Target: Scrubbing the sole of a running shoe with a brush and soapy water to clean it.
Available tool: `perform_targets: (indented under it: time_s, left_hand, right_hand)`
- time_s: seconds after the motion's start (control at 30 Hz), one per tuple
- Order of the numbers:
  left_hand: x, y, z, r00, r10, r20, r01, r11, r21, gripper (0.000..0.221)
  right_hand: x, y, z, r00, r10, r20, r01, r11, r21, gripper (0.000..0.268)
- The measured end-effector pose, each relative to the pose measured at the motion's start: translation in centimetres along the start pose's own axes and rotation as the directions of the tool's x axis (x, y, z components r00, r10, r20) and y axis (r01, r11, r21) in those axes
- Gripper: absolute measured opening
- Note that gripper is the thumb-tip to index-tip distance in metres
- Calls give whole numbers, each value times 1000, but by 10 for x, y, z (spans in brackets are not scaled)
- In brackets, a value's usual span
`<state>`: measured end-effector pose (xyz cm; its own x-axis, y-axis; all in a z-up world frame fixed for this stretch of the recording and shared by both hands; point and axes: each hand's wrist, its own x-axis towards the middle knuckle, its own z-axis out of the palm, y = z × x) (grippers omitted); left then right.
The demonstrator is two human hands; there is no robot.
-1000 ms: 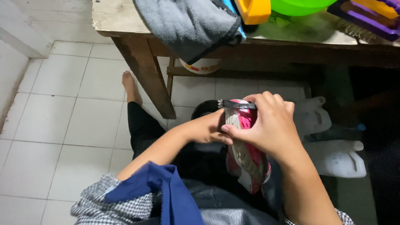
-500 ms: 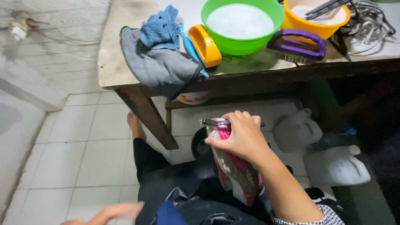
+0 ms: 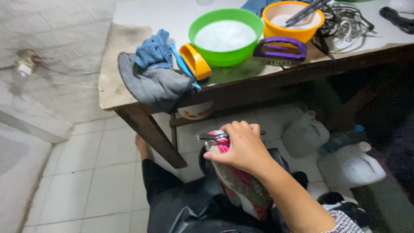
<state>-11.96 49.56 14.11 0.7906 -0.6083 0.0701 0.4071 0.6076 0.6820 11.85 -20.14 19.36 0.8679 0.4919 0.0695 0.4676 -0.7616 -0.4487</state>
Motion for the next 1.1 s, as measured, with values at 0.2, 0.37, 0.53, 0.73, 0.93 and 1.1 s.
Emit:
perform_targets:
  time_s: [0.2,0.37,0.53,0.73,0.93,1.1]
  left_hand:
    - [256,-162,93,920,344,-190,-392,826,-404,82]
    - [427,-270,153,889,356,-287,-328,934,142,113]
    - [453,-289,135,789,395,-470,-404,911,86,68]
    - [470,-291,114,832,231,-505,-261,965,13,49]
    - [481,-281,98,822,232,-520,-268,963,5,51]
    - [475,-285,86,820,358,-447,-345,932,112,49]
  right_hand:
    - [-8,-28,5,996,-35,81,41,997,-67,84]
    - [-5,-32,24,986,-165,-5,164,986,-29,75]
    - [11,-4,17,830,-375,-412,302,924,-233,39]
    - [46,30,42,651,-617,-442,480,786,-390,39]
    - [43,8,42,701,-583,-412,442,808,-390,44]
    - [79,57,50,715,-594,-369,422,788,-449,41]
